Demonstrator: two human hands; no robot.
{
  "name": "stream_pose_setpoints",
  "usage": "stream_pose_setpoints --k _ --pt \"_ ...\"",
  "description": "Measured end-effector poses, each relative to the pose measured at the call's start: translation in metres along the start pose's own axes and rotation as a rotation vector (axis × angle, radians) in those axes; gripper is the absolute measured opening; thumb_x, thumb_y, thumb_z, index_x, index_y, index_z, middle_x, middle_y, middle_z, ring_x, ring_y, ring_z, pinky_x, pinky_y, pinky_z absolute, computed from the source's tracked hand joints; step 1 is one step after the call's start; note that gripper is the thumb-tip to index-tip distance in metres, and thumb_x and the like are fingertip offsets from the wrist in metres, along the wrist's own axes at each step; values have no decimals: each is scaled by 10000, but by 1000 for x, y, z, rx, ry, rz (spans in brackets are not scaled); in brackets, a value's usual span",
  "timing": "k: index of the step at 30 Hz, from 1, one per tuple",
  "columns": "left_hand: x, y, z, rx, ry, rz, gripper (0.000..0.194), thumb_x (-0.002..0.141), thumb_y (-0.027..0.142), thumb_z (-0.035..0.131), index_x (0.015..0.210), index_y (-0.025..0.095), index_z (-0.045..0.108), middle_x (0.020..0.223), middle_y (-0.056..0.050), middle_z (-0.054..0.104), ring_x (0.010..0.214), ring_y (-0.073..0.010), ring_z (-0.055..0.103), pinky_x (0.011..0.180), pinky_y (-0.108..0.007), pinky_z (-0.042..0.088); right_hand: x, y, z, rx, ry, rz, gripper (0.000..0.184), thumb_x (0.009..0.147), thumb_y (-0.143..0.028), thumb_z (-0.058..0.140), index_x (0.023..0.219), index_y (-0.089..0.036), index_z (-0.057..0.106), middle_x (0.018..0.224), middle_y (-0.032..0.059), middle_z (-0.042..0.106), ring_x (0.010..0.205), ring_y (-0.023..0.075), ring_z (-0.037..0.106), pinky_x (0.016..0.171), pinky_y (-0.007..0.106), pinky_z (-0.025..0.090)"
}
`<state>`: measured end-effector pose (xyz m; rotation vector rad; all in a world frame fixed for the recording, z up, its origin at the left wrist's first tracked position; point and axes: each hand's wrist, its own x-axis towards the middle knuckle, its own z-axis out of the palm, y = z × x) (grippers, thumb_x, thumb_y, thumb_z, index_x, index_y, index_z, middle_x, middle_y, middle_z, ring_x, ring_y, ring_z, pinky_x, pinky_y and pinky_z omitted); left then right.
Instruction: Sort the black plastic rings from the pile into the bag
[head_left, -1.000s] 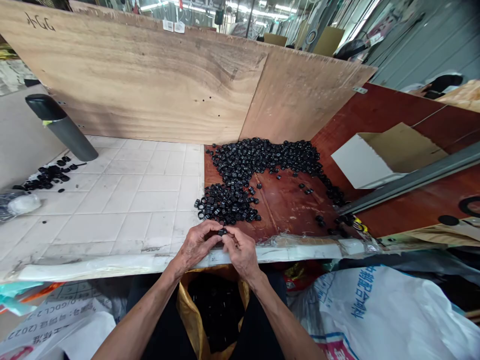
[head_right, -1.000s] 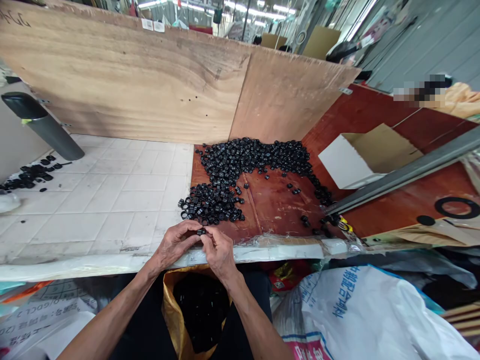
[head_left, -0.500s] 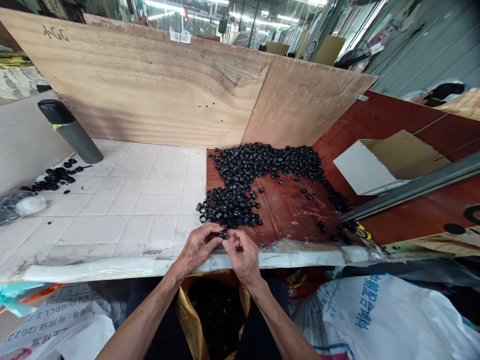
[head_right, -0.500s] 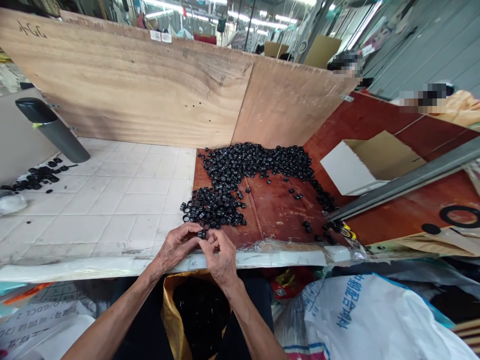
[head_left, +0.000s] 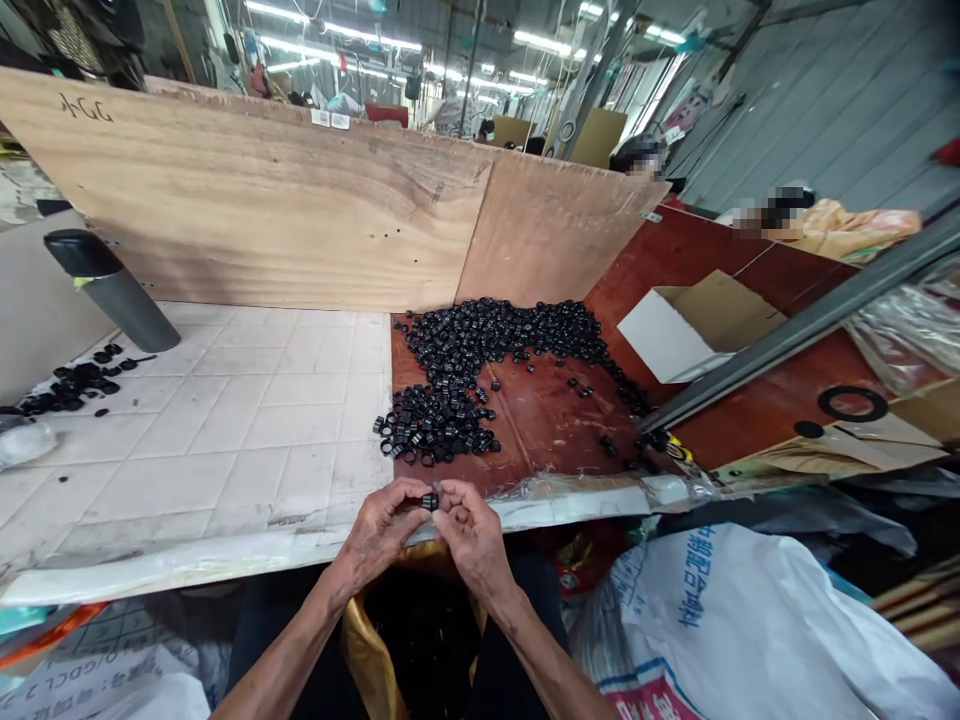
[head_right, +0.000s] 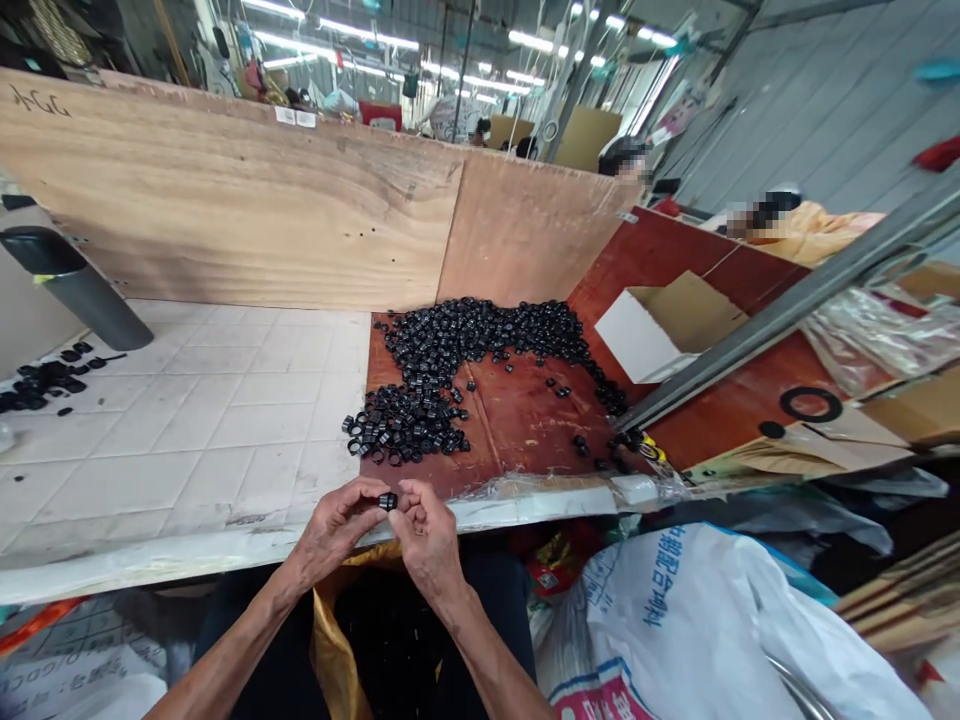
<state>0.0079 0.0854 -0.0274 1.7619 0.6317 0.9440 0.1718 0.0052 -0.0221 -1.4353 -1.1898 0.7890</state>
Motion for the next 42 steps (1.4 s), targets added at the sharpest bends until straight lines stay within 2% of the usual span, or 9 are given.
stream_pose_setpoints --k 4,9,14,19,23,29,37,39,42 --pt "-11 2 6 69 -37 35 146 967 248 649 1095 209 708 1071 -68 733 990 -193 719 903 -322 580 -10 -4 -1 1 -35 12 142 893 -329 630 963 -212 671 755 9 655 615 150 621 607 257 511" --pt "-27 -7 16 340 -6 249 301 991 131 533 1252 244 634 1197 -100 713 1124 -219 700 962 -371 595 -18 2 6 298 -40 416 381 876 -557 613 732 -208 563 421 -71 466 354 100 398 395 219 337" --pt "-37 -5 21 372 -105 364 412 984 86 498 1339 267 603 1211 -115 714 1112 -226 699 953 -378 607 -21 -1 -1 452 -129 749 446 766 -613 677 692 -198 533 511 -68 491 331 44 282 328 192 192" --pt "-43 0 27 -43 -17 -89 140 968 256 634 1088 215 694 1023 -66 733 897 -191 728 804 -308 631 -28 -7 -6 144 -84 333 325 907 -524 606 882 -200 597 544 -69 514 388 92 458 408 206 368" --pt "-50 -1 34 -327 101 -288 237 898 363 740 1054 187 707 959 -57 745 858 -196 735 788 -316 642 -35 -9 -3 27 -81 15 188 954 -372 566 936 -205 651 793 15 628 587 131 620 579 249 505" --pt "-59 -9 33 58 151 -20 171 950 284 668 1111 245 710 1089 -71 747 1005 -221 746 870 -334 651 -36 -9 6 180 -39 281 239 897 -432 615 822 -205 623 529 -57 516 446 108 457 476 229 399" --pt "-61 -5 5 519 -186 550 495 999 56 424 1451 240 509 1219 -134 736 1133 -229 720 937 -349 623 -37 -9 -1 580 -205 921 168 705 -285 669 653 -192 538 557 -55 490 424 67 366 425 205 304" --pt "-52 9 -2 492 -306 488 422 1004 103 463 1393 240 553 1200 -120 731 1106 -222 717 934 -336 613 -32 -8 -9 382 -287 860 183 770 -297 610 631 -201 541 541 -44 489 415 87 381 437 221 315" --pt "-25 20 -4 496 -293 211 242 941 306 679 1172 240 649 1048 -69 714 931 -214 716 825 -319 607 -7 -3 -20 -132 -181 350 168 813 -274 609 663 -199 600 631 7 580 549 154 531 539 264 414"
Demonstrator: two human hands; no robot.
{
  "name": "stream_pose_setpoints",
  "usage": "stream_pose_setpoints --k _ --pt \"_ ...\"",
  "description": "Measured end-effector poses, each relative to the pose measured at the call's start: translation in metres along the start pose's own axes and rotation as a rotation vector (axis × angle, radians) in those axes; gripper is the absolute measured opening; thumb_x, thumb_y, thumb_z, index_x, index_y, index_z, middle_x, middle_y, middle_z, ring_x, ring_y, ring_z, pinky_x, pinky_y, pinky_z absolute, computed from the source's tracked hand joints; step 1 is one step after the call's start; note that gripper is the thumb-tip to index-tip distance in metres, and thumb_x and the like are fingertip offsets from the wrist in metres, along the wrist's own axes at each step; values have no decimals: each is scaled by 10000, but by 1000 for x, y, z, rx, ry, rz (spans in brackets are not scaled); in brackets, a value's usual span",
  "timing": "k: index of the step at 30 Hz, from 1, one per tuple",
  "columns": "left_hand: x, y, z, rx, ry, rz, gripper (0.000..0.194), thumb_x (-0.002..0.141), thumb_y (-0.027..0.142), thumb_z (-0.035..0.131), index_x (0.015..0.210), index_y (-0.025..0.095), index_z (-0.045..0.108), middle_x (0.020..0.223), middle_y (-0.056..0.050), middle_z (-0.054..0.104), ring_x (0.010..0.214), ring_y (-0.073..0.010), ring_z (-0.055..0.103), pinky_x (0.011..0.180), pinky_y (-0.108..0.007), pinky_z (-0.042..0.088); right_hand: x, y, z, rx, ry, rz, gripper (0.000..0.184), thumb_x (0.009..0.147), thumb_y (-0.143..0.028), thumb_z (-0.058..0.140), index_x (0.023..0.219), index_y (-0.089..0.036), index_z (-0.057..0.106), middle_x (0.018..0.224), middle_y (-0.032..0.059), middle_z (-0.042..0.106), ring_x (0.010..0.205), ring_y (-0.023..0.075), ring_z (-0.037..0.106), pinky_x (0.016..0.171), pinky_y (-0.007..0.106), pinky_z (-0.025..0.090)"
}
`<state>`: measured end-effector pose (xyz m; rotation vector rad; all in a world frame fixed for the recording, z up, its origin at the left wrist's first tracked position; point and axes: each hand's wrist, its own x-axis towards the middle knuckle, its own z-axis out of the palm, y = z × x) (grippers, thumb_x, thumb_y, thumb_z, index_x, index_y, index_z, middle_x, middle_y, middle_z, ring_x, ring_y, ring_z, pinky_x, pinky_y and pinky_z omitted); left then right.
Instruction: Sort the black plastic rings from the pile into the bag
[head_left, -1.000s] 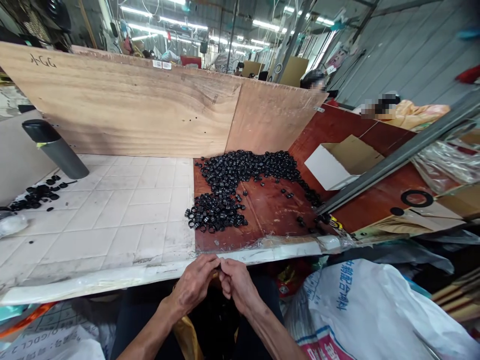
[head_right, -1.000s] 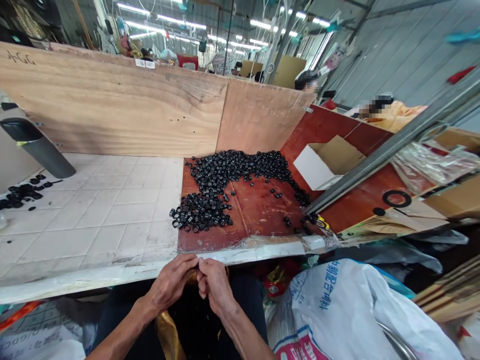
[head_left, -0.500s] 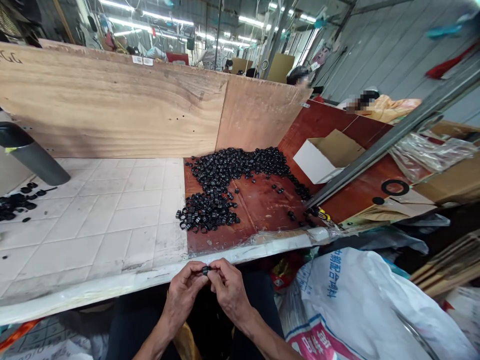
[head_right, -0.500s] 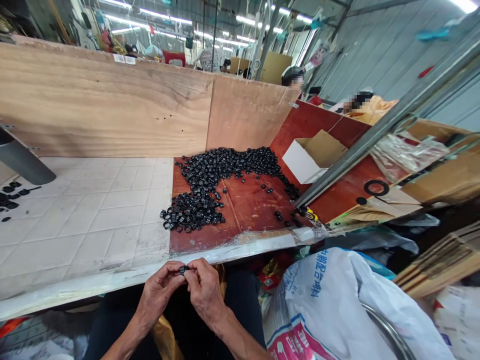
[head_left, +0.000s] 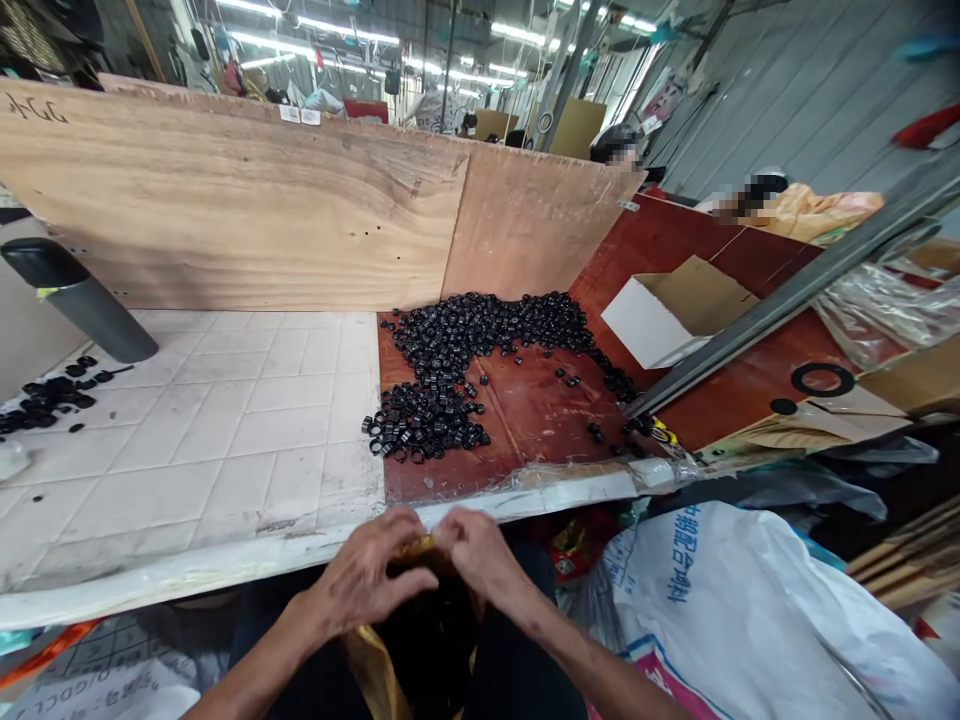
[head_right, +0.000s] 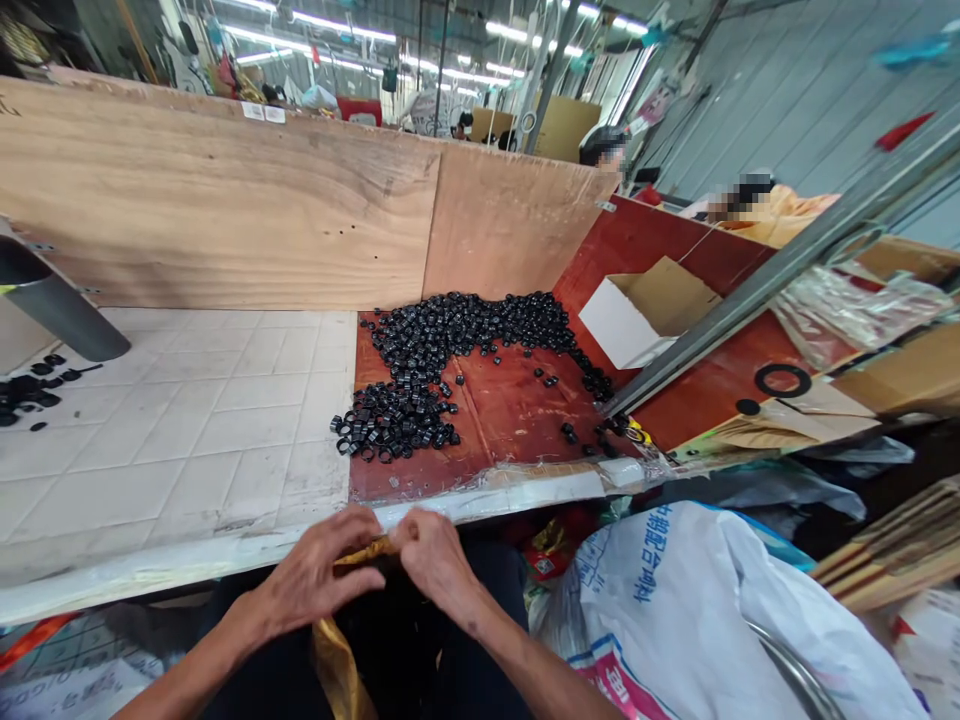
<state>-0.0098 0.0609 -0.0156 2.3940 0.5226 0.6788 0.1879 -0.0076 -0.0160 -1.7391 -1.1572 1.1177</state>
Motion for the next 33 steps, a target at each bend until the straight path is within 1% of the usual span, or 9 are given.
stream_pose_setpoints --k 2,4,7,11,14,18,22,28,33 --pt "24 -9 3 76 169 -154 198 946 316 664 1120 223 644 913 -37 681 795 -196 687 758 -322 586 26 -1 -9 -227 276 -317 82 829 -196 579 826 -196 661 817 49 646 749 200 616 705 303 490" --pt "49 -22 14 193 308 -229 191 948 234 626 1136 205 642 937 -50 672 809 -204 676 770 -329 570 52 -1 -14 -374 399 -443 195 820 -127 557 959 -190 679 972 85 654 845 214 631 788 323 514" --pt "74 -36 29 350 250 -415 148 930 191 612 1067 193 669 958 -62 647 790 -200 662 726 -301 539 79 3 -12 -551 398 -446 272 843 -124 592 1090 -195 680 1092 103 644 913 226 647 810 320 532" --pt "81 -35 33 413 119 -582 135 973 244 567 949 212 696 1027 -66 622 824 -186 670 693 -270 509 86 8 -4 -669 380 -382 188 918 -207 614 1094 -213 680 1129 98 641 923 226 669 774 299 540" --pt "75 -33 31 386 148 -525 126 963 220 569 939 213 692 1042 -67 638 835 -191 680 701 -279 520 82 9 -4 -626 374 -423 156 896 -181 611 1043 -204 660 1078 94 668 919 235 677 803 321 550" --pt "67 -38 31 265 289 -366 76 915 157 593 912 205 651 960 -59 699 912 -220 702 827 -326 556 74 11 -7 -291 326 -532 149 872 -184 606 1014 -205 647 1010 78 716 877 218 690 766 313 582" --pt "64 -41 32 81 342 -398 209 861 140 619 1058 208 603 896 -30 733 837 -212 732 786 -333 585 68 9 -9 -8 225 -543 154 868 -217 646 1009 -210 710 974 57 714 821 181 695 677 264 593" --pt "63 -37 29 -240 344 -400 247 884 209 616 1125 218 563 997 -22 742 760 -147 734 746 -288 613 67 14 -7 46 225 -550 253 899 -223 641 1131 -231 742 1043 72 701 894 186 688 696 267 589" --pt "62 -39 29 -261 355 -417 246 849 173 624 1092 203 597 923 -13 733 682 -129 690 681 -268 590 64 15 -4 85 298 -539 163 894 -252 681 1046 -216 727 1019 61 689 845 178 682 728 286 594"
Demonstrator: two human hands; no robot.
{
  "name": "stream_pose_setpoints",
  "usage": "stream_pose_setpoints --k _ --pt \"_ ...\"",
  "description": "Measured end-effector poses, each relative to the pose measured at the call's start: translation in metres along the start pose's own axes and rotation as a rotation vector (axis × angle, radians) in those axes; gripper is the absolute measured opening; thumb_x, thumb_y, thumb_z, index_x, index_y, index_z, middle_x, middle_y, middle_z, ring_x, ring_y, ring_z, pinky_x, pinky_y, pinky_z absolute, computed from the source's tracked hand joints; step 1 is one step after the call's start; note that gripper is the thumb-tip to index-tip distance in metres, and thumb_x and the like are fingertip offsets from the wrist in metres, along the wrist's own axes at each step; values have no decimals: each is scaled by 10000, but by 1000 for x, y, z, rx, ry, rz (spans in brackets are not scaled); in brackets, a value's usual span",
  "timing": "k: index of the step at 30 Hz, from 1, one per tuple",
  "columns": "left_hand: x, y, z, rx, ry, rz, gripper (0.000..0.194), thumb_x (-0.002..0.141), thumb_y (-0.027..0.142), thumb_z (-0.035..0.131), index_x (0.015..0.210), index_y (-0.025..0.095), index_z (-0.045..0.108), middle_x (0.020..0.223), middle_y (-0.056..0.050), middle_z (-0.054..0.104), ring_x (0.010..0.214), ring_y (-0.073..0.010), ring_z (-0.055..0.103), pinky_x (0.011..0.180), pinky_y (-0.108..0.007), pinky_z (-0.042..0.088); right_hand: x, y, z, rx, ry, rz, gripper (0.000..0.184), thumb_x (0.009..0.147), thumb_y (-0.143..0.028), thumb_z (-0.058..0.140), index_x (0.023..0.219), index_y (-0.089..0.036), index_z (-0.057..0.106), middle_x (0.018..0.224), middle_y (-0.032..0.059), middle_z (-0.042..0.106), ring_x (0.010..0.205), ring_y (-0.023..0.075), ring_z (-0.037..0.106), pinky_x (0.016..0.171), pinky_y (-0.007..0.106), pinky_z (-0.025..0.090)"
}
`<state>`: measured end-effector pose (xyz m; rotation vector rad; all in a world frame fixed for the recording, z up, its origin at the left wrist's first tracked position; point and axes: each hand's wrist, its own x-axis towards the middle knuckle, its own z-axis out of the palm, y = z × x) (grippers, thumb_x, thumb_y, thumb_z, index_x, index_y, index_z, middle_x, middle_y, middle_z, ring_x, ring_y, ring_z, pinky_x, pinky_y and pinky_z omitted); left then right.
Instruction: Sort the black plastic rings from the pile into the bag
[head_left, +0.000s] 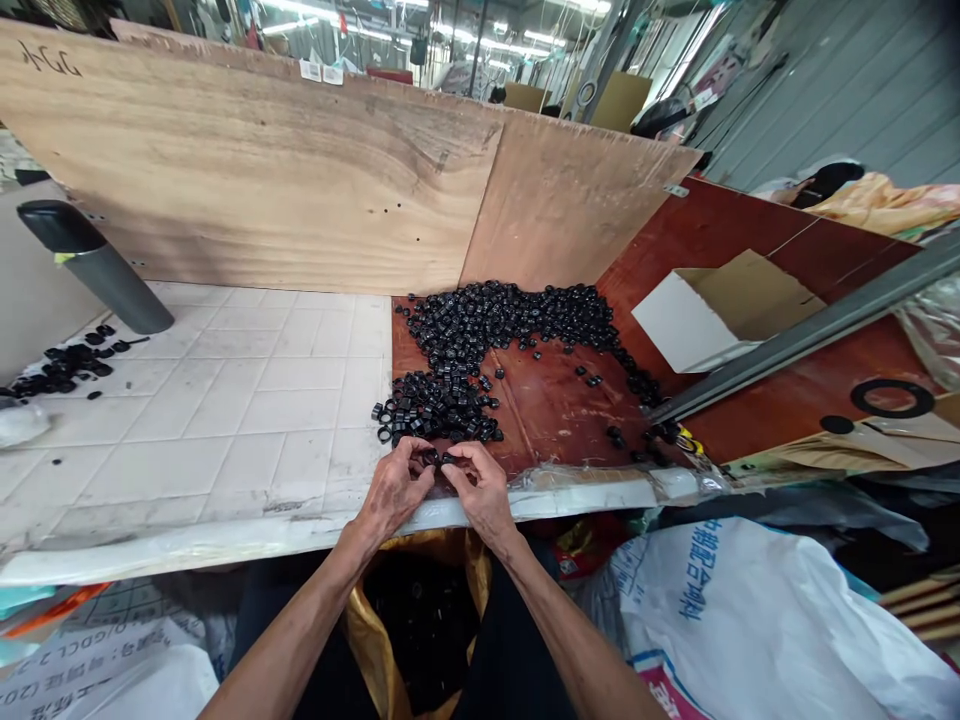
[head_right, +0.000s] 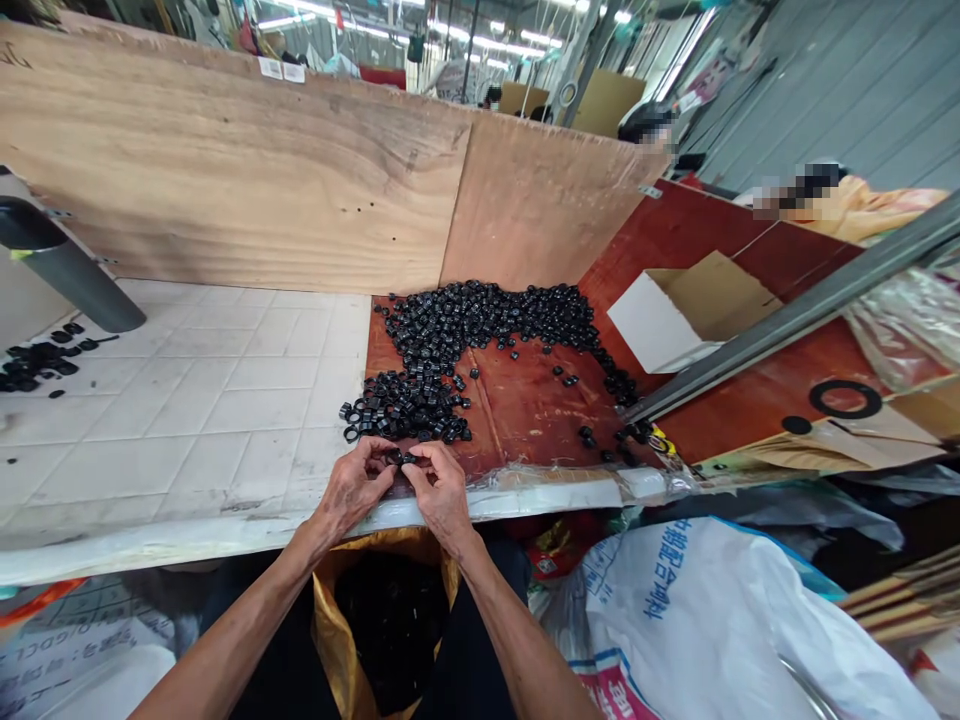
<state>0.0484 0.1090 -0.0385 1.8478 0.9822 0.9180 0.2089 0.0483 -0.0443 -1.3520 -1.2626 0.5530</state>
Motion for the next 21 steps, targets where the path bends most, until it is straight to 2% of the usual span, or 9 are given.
stream_pose_setpoints --k 4,7,12,16,21 --pt "1 0 0 -5 -3 -4 292 822 128 620 1105 199 615 920 -10 727 680 -123 667 673 -261 577 1 -3 -1 13 -22 -31 194 943 -265 642 1089 -236 766 1094 86 681 965 204 685 798 312 593" --pt "0 4 -2 -87 -24 -6 271 849 161 644 1115 206 620 938 -6 721 678 -114 659 665 -251 576 2 -4 -3 14 -45 -34 210 947 -268 639 1104 -245 776 1106 91 685 992 215 686 818 326 593" --pt "-2 5 -4 -313 -59 -17 284 894 264 702 1144 215 577 1094 -38 720 944 -164 734 897 -328 614 1 -11 -7 61 -2 4 178 913 -290 698 1067 -230 763 1085 85 694 930 205 693 796 319 594" --pt "-4 1 -1 -382 -96 -4 229 928 290 682 1120 201 596 1074 -56 717 962 -183 744 889 -338 622 -1 -20 -7 78 30 -9 155 915 -289 699 1047 -227 750 1089 82 691 934 199 688 792 308 586" --pt "-6 3 0 -406 -92 29 242 926 307 700 1127 198 619 1098 -63 725 958 -179 744 886 -330 617 3 -29 -6 39 -32 -6 138 908 -298 687 1010 -227 747 1045 74 704 924 203 690 765 298 589"
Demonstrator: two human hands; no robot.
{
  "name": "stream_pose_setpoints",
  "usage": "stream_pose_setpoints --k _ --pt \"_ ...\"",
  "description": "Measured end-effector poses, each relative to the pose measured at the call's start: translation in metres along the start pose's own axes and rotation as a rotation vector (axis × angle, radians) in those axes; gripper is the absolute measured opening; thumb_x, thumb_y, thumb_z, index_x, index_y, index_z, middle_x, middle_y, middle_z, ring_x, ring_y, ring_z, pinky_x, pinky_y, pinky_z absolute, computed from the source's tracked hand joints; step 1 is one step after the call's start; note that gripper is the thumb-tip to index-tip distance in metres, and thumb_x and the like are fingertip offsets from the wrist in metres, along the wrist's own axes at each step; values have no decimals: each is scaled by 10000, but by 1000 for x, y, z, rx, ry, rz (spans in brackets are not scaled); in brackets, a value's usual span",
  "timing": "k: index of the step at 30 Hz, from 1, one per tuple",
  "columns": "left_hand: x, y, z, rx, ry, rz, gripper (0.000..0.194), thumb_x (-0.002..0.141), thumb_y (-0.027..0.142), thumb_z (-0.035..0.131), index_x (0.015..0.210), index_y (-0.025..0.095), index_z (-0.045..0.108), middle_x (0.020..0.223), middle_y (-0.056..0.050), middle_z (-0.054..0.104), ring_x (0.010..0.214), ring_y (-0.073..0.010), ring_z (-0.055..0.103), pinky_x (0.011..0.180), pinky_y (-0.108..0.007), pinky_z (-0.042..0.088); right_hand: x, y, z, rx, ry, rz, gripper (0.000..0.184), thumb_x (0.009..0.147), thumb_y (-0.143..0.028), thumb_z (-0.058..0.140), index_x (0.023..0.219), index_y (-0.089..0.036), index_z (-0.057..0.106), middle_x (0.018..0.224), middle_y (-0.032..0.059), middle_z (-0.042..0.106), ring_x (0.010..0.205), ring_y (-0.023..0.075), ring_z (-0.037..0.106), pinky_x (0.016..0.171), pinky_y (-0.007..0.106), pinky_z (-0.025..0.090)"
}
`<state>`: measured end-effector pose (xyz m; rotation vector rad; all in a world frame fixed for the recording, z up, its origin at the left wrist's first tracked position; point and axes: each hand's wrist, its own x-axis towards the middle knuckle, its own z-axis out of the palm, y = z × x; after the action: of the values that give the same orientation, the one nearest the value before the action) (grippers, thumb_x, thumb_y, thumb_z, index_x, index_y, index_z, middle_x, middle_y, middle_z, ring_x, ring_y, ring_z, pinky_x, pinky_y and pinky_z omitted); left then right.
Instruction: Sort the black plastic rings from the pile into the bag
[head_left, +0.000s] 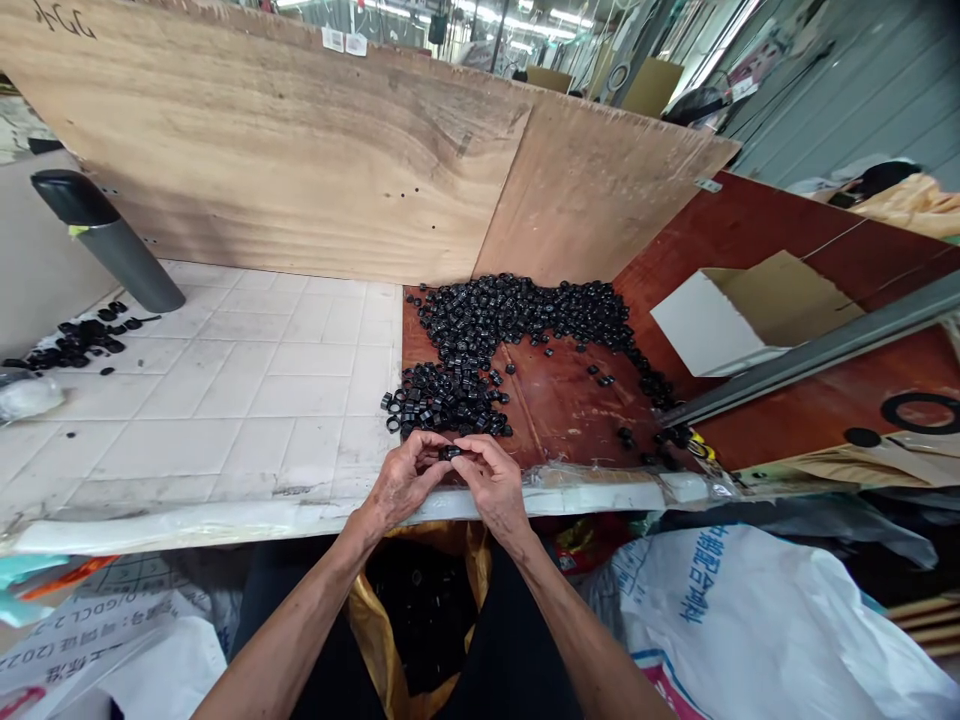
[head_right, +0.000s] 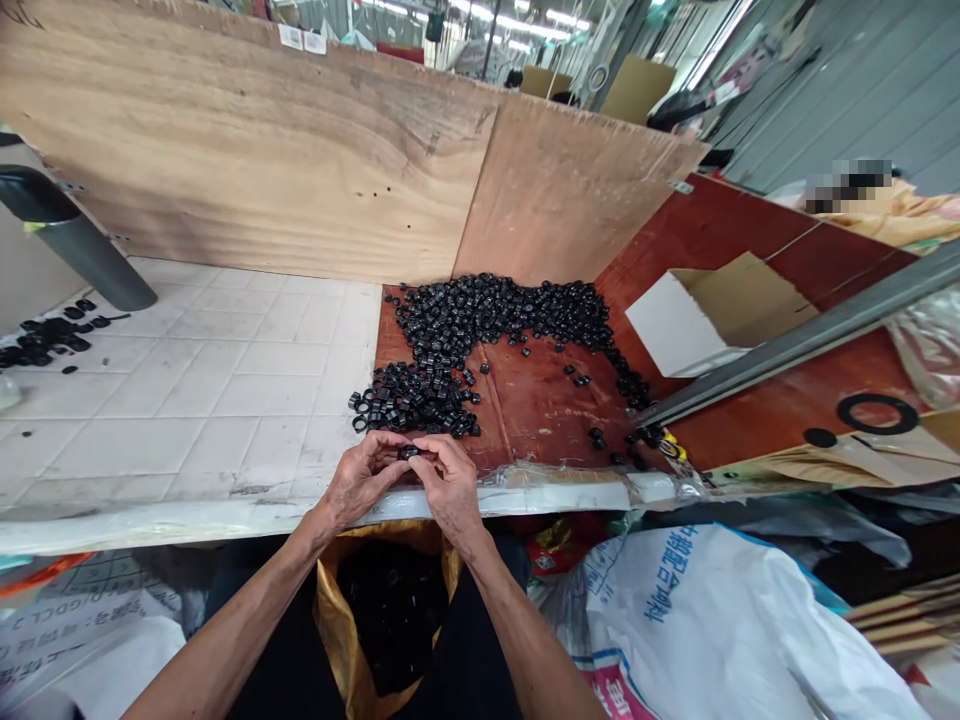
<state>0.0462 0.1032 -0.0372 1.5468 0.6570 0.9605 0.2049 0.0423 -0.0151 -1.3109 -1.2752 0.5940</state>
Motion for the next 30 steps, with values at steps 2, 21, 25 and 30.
stream_pose_setpoints --k 2,21,25,30 --pt "0 2 0 -24 13 4 255 914 314 719 1123 195 632 1108 -64 728 952 -177 741 881 -326 617 2 -4 0 -22 0 4 133 906 -297 681 1002 -230 746 1028 71 703 910 203 687 755 298 593" --pt "3 3 -7 167 26 323 190 952 267 693 1128 218 749 1131 -92 740 1051 -197 712 958 -380 585 3 -1 -1 -254 -42 -40 310 980 -380 616 732 -207 684 654 8 628 569 144 593 601 265 507" --pt "4 7 -8 204 -10 281 183 967 308 670 1097 212 757 1130 -94 745 1048 -201 710 964 -375 581 2 1 5 -372 54 -64 331 1007 -387 565 753 -210 683 586 -9 570 577 147 563 624 263 488" --pt "6 6 -7 192 23 266 188 963 318 674 1106 219 743 1111 -92 751 1044 -203 709 952 -382 591 -6 -3 7 -164 12 8 271 979 -383 596 1160 -201 682 821 35 699 635 158 648 613 277 557"
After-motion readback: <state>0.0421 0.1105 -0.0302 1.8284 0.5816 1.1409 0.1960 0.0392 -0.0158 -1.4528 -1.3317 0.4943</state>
